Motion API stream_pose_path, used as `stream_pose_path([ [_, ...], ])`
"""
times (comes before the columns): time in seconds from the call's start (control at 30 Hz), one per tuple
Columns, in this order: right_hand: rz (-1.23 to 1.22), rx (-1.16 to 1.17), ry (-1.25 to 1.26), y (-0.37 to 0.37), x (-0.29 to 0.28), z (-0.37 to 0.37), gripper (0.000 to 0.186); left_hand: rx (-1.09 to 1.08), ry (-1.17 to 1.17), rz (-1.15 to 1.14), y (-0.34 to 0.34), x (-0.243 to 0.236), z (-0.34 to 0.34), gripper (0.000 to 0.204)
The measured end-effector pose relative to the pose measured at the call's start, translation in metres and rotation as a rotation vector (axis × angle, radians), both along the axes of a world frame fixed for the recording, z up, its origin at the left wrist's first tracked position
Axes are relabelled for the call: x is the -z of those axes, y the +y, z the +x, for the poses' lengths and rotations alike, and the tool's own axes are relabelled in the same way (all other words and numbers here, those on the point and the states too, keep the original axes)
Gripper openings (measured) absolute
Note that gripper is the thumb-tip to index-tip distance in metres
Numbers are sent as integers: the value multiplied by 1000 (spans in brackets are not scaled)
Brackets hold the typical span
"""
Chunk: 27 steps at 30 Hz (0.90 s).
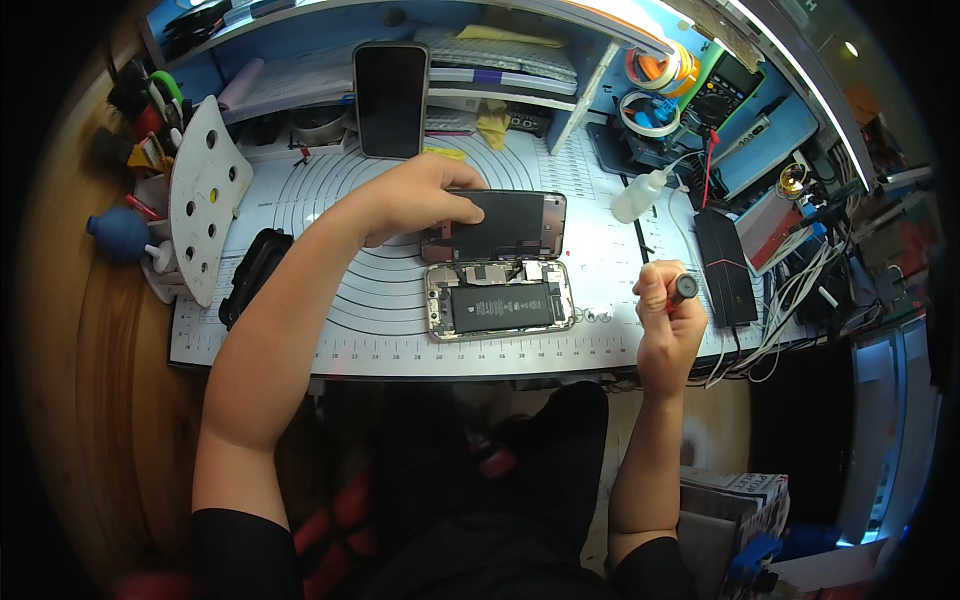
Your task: The person holds a partially disassembled phone and uses a screwdriver to remove a small component from the interior of the device.
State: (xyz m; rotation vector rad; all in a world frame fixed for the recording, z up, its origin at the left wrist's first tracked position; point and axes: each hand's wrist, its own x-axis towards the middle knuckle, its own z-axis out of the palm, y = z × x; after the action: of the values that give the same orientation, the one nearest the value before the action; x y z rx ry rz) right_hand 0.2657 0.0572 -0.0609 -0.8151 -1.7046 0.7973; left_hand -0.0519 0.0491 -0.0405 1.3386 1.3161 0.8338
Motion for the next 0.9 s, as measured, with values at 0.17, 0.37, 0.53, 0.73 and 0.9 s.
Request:
stream_pose_path([
  [0.17,-210,80,113,21,-10,25,25,-29,23,19,-2,-1,1,25],
  [0.37,-257,36,-161,32,-15,37,31,-29,43,11,-3,-5,2,25],
  [0.53,-153,-14,-477,33,-14,43,29,-17,29,21,-1,0,1,24],
  [0.73,485,81,-1252,42,-23,46,47,-22,11,0,-1,-2,1,24],
  [0.9,598,-128,-1485,46,-39,44,45,-21,21,9,1,2,-1,23],
])
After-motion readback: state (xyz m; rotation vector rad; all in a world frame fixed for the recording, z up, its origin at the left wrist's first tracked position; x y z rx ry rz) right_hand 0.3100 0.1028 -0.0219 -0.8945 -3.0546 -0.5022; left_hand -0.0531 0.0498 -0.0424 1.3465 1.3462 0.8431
